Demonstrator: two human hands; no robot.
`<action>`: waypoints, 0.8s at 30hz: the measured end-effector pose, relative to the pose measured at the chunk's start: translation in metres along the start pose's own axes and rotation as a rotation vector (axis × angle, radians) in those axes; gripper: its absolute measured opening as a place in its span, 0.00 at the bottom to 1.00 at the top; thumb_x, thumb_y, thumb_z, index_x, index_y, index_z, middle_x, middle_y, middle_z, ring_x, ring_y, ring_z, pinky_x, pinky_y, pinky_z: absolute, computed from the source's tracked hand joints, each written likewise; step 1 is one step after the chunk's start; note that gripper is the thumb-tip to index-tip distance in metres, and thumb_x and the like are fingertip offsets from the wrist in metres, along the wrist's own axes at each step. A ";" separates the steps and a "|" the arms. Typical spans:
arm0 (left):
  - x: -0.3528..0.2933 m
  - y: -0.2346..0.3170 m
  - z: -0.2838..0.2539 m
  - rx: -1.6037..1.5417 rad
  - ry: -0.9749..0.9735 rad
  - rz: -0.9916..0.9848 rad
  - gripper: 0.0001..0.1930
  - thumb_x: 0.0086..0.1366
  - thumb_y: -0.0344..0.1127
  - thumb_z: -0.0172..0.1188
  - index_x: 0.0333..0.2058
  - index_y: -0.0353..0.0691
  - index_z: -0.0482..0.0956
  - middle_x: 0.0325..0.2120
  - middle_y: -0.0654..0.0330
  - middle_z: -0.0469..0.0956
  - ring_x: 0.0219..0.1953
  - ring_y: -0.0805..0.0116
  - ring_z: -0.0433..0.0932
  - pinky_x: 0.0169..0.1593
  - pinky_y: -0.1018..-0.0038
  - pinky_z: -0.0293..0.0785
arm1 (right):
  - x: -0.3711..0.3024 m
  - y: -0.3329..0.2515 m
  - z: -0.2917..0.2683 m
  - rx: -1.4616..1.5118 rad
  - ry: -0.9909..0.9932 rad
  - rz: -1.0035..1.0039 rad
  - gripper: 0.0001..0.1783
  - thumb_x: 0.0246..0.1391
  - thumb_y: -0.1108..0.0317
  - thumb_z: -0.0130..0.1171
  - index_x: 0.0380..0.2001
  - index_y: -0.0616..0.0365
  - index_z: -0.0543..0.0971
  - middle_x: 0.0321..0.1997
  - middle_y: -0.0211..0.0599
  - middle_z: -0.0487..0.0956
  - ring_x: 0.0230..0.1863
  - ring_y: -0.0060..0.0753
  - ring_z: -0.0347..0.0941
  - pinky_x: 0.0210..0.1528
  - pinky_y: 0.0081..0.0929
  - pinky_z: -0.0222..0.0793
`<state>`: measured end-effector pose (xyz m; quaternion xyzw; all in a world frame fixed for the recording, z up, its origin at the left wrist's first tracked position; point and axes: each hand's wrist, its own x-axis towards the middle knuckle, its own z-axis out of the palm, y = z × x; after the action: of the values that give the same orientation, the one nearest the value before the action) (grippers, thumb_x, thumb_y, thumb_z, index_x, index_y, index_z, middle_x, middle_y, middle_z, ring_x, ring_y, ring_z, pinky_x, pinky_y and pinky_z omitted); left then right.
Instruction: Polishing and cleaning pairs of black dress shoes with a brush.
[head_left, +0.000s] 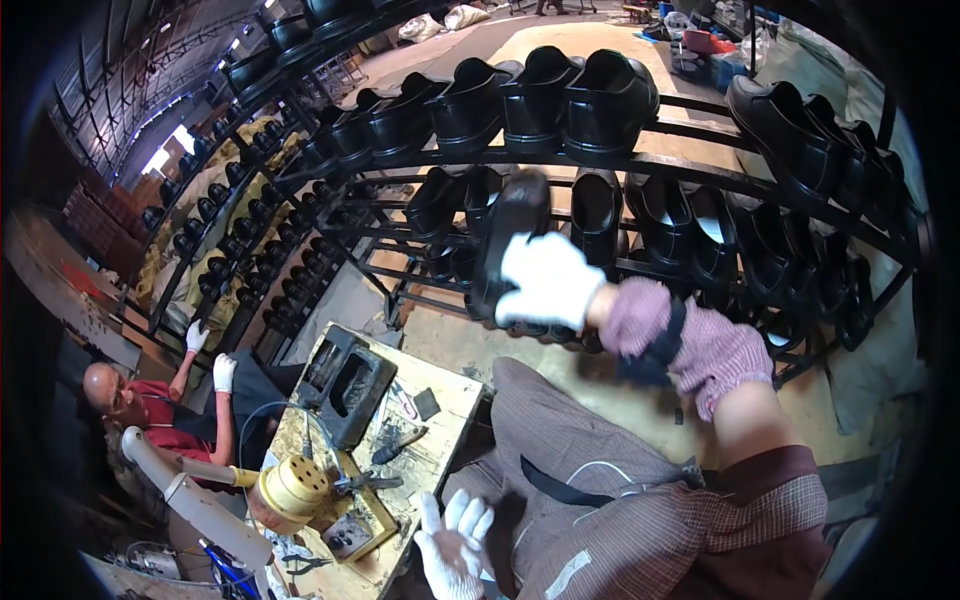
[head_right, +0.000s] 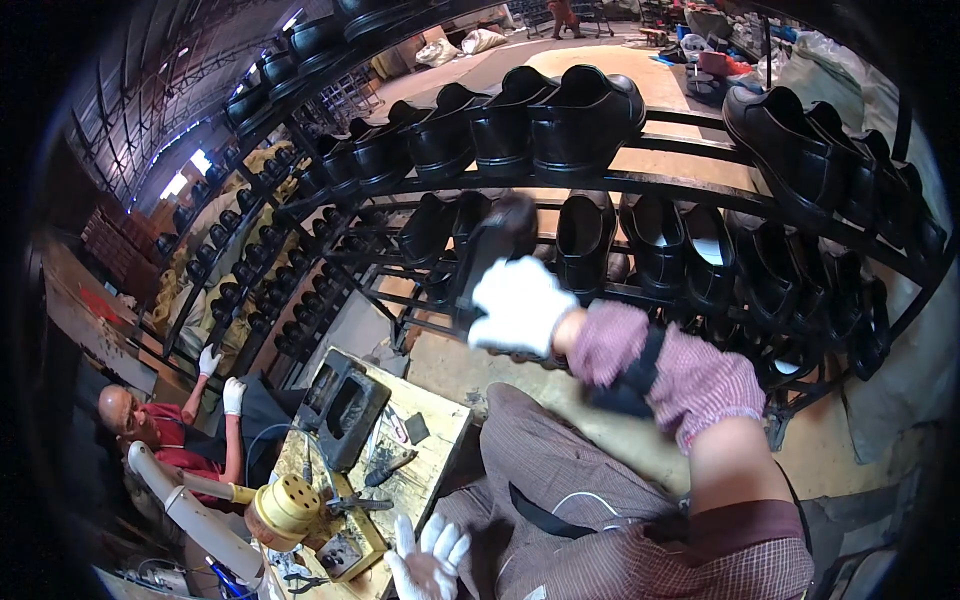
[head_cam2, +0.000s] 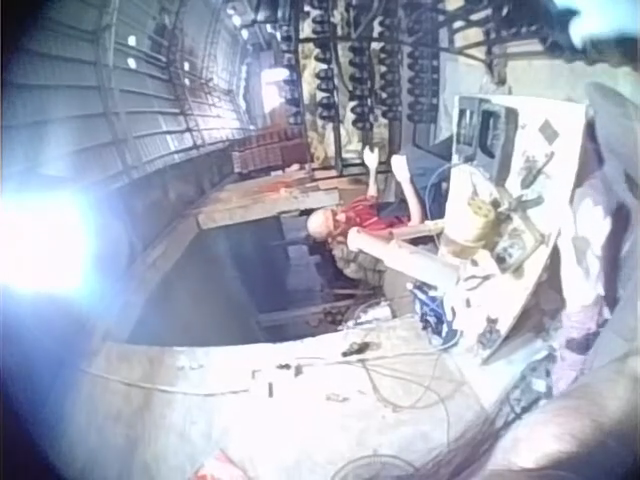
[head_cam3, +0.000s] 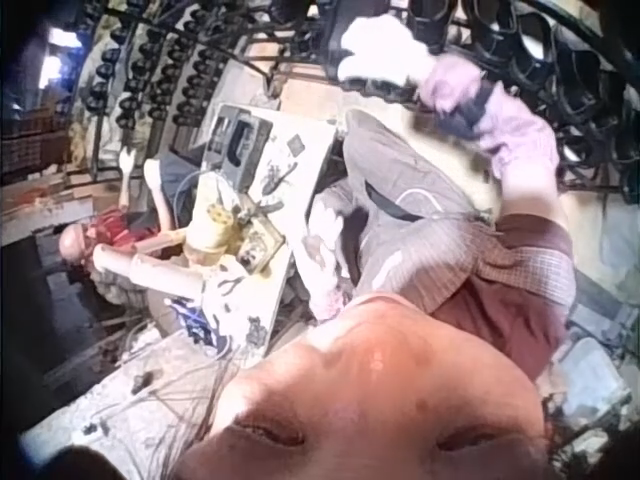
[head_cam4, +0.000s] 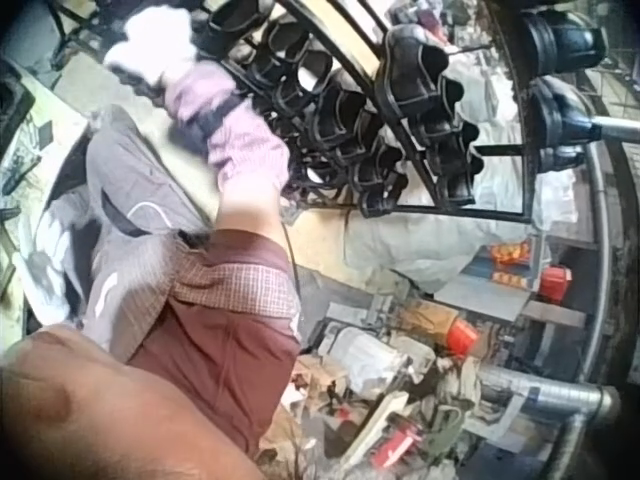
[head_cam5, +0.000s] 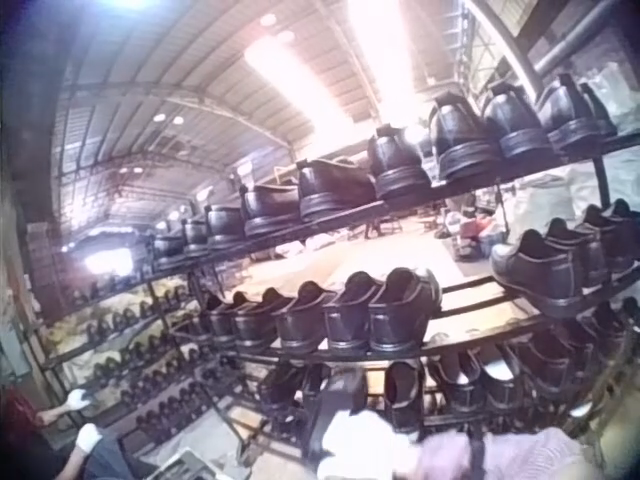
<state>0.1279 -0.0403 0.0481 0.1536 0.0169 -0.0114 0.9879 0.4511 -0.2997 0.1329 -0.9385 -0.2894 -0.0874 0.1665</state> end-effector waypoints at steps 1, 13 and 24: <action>-0.009 0.002 -0.004 0.147 0.081 0.064 0.29 0.81 0.48 0.35 0.76 0.50 0.48 0.76 0.50 0.50 0.76 0.48 0.52 0.76 0.46 0.51 | 0.018 0.015 -0.002 -0.143 0.056 0.028 0.28 0.48 0.42 0.61 0.32 0.59 0.88 0.33 0.51 0.85 0.38 0.48 0.84 0.41 0.44 0.78; -0.056 0.001 -0.014 0.236 0.190 0.227 0.31 0.81 0.52 0.34 0.77 0.49 0.45 0.75 0.43 0.48 0.75 0.42 0.52 0.76 0.44 0.50 | -0.013 -0.005 -0.115 -0.514 0.795 -0.197 0.42 0.41 0.53 0.73 0.62 0.51 0.74 0.62 0.46 0.72 0.58 0.52 0.69 0.59 0.45 0.66; -0.068 -0.011 -0.014 0.052 0.024 0.220 0.34 0.80 0.53 0.39 0.77 0.48 0.43 0.73 0.40 0.52 0.71 0.42 0.60 0.76 0.44 0.50 | 0.049 -0.006 -0.156 -0.127 0.331 0.256 0.31 0.53 0.36 0.57 0.36 0.55 0.87 0.40 0.47 0.85 0.45 0.51 0.81 0.50 0.41 0.75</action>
<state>0.0594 -0.0454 0.0334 0.1804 0.0114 0.0983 0.9786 0.4770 -0.3259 0.2919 -0.9490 -0.1306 -0.2367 0.1621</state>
